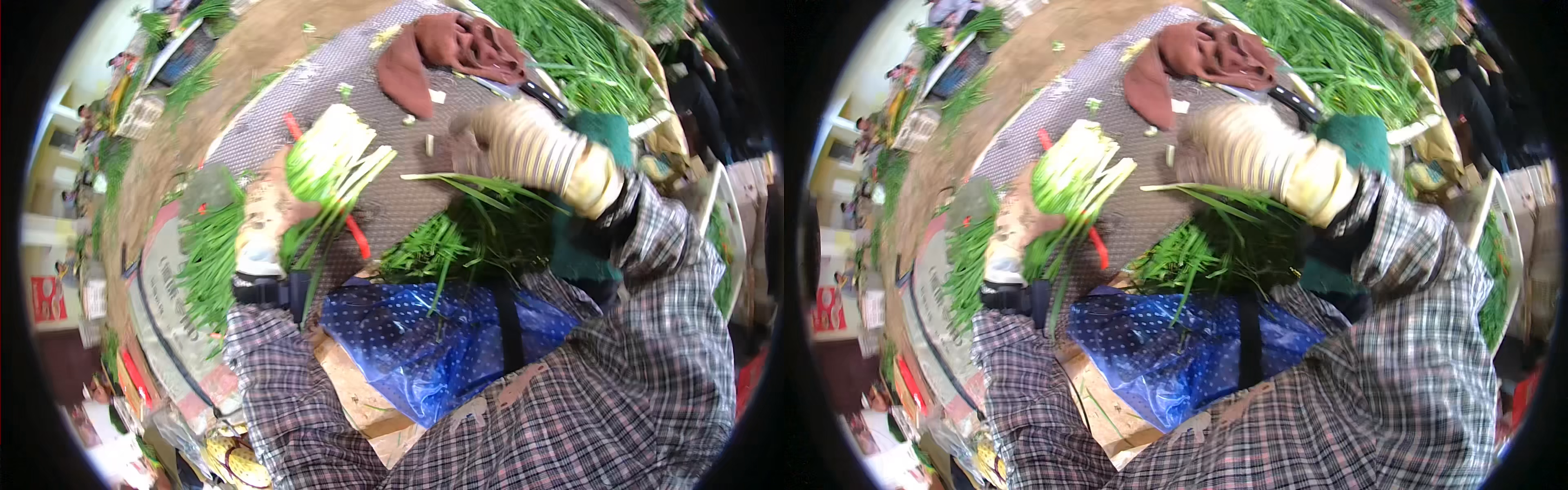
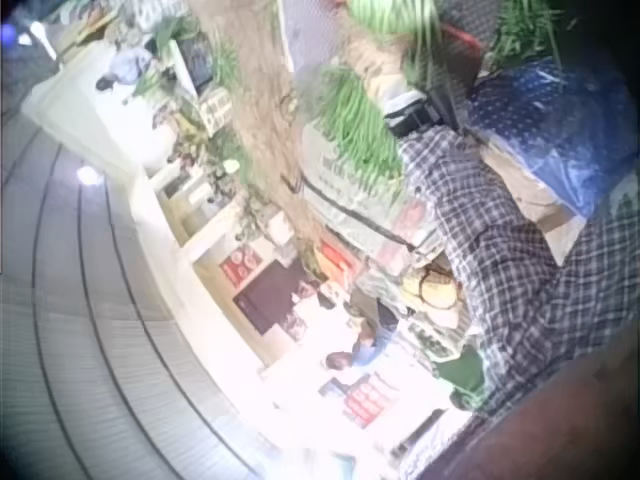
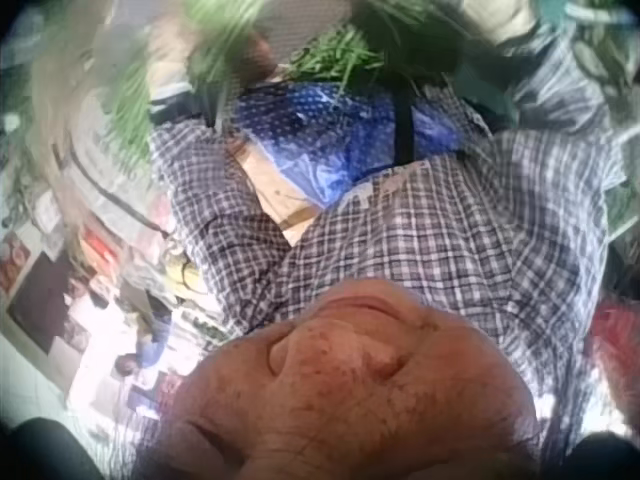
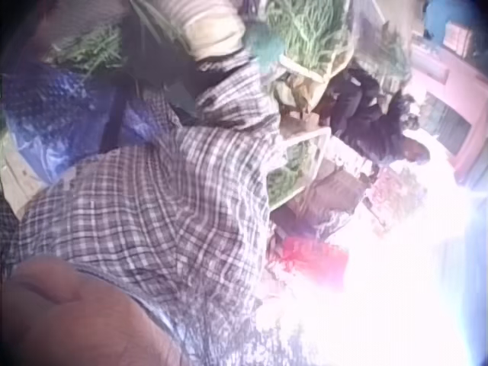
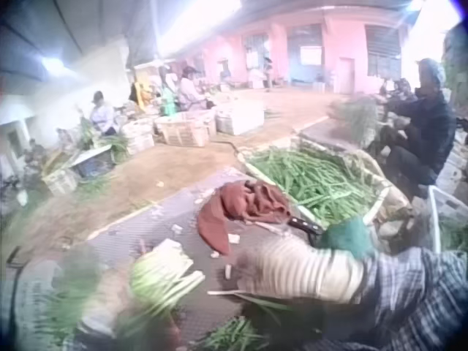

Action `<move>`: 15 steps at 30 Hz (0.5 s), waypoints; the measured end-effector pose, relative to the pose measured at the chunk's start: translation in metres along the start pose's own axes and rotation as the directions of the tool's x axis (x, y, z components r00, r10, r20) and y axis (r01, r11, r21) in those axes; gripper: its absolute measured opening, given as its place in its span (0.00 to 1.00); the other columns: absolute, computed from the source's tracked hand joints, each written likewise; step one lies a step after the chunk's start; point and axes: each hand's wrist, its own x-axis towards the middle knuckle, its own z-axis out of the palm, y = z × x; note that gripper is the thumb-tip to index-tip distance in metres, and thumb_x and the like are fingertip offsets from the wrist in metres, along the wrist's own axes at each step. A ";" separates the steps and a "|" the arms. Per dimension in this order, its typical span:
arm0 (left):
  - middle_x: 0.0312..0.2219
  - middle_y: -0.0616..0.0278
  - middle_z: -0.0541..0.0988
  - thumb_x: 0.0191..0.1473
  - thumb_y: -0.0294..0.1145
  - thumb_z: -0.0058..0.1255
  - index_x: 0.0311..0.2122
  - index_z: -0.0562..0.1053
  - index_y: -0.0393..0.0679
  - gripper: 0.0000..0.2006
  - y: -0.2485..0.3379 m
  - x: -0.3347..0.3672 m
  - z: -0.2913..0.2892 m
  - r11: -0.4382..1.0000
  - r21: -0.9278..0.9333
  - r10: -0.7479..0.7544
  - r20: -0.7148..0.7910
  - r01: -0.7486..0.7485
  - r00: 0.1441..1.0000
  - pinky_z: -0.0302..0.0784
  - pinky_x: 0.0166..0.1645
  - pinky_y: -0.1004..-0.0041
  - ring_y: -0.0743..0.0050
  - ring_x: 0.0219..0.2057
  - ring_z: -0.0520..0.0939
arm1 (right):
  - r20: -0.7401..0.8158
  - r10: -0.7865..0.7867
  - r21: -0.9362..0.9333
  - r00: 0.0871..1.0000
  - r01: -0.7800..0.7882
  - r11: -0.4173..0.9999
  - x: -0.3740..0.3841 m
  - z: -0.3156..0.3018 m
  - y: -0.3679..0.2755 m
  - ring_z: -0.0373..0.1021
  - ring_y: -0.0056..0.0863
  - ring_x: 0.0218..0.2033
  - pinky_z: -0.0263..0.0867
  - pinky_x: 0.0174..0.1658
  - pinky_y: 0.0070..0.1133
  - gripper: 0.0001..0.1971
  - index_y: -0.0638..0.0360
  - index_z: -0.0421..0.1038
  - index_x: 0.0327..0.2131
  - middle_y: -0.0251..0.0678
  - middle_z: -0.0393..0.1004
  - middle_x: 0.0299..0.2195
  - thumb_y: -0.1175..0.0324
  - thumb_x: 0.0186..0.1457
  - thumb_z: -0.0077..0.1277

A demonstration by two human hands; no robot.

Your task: The person is trimming roots, cleaning, and bundling green garlic chives using a knife and red ties for packaging.

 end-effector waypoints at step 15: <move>0.41 0.54 0.71 0.32 0.38 0.61 0.58 0.60 0.42 0.42 0.021 -0.037 0.059 0.977 0.211 0.081 -0.435 0.014 0.897 0.63 0.51 0.55 0.57 0.46 0.72 | 0.199 -0.161 -0.559 0.967 0.247 0.792 0.039 0.006 -0.040 0.72 0.43 0.24 0.68 0.28 0.35 0.13 0.58 0.73 0.35 0.41 0.73 0.19 0.61 0.48 0.52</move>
